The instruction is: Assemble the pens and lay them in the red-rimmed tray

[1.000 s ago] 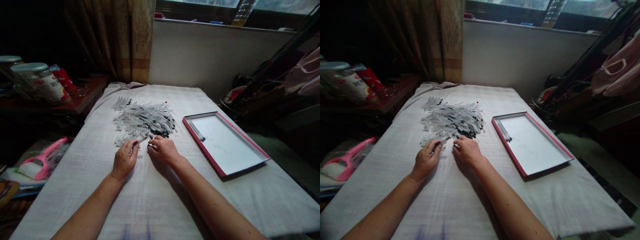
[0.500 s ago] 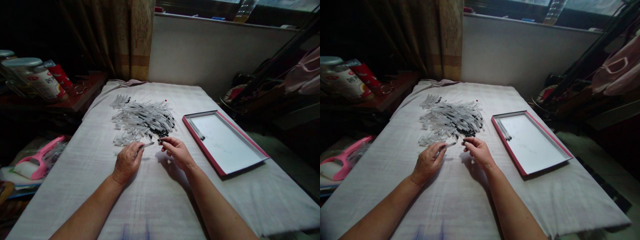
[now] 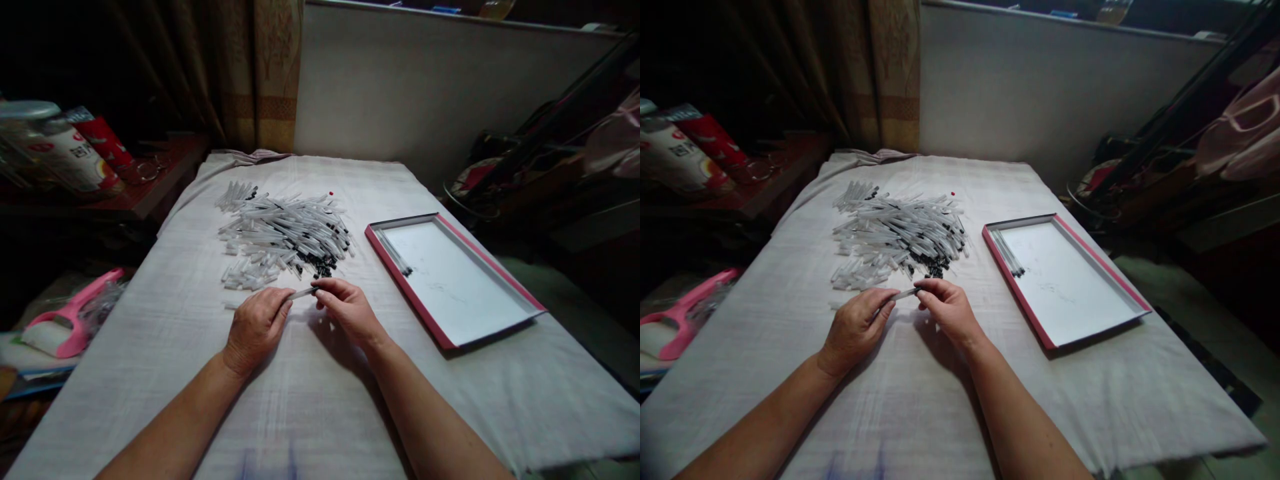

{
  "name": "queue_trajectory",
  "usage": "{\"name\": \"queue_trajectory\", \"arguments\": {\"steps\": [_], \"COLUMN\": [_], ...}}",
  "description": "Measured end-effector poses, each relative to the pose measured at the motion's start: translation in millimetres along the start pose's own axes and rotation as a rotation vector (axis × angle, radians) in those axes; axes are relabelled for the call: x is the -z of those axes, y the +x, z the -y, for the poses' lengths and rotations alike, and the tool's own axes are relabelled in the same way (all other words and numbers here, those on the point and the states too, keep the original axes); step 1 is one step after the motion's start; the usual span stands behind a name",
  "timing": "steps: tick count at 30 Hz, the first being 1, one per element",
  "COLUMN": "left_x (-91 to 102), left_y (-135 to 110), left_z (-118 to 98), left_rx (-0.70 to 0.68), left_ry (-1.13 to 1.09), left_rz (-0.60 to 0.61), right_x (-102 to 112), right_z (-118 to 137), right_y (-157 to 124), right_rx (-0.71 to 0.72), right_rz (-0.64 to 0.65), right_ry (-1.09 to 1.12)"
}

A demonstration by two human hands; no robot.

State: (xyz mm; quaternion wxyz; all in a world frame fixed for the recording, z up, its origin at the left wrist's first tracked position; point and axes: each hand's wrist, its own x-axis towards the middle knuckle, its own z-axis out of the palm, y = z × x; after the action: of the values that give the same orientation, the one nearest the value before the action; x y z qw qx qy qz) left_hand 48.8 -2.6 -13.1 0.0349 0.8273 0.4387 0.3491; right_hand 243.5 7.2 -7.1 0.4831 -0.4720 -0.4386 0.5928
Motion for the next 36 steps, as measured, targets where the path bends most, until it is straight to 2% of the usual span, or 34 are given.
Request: {"name": "queue_trajectory", "arguments": {"steps": [2,6,8,10,16,19,25,36], "left_x": [-0.2,0.3,0.5,0.8,2.3,3.0,2.4,1.3], "left_y": [0,-1,-1,-1,0,0,0,0], "left_z": [1,3,4,4,4,4,5,6], "left_rx": [-0.004,-0.023,-0.048,-0.074,-0.043,-0.032,-0.034,-0.022], "left_ry": [0.002,0.01,0.005,0.0,0.012,0.016,0.006,0.006], "left_rz": [0.006,0.021,0.031,0.041,0.066,0.069,0.08,0.098], "right_x": [2,9,13,15,17,16,17,18], "right_z": [-4,-2,2,5,8,8,6,8], "right_y": [0,-2,-3,-3,-6,-7,-6,-7], "right_rx": [0.132,0.419,0.473,0.457,0.331,0.325,0.322,0.308], "right_rz": [-0.024,-0.01,0.036,0.083,0.115,0.126,0.109,0.138], "right_ry": [-0.146,-0.591,-0.757,-0.832,-0.695,-0.643,-0.729,-0.711]}}
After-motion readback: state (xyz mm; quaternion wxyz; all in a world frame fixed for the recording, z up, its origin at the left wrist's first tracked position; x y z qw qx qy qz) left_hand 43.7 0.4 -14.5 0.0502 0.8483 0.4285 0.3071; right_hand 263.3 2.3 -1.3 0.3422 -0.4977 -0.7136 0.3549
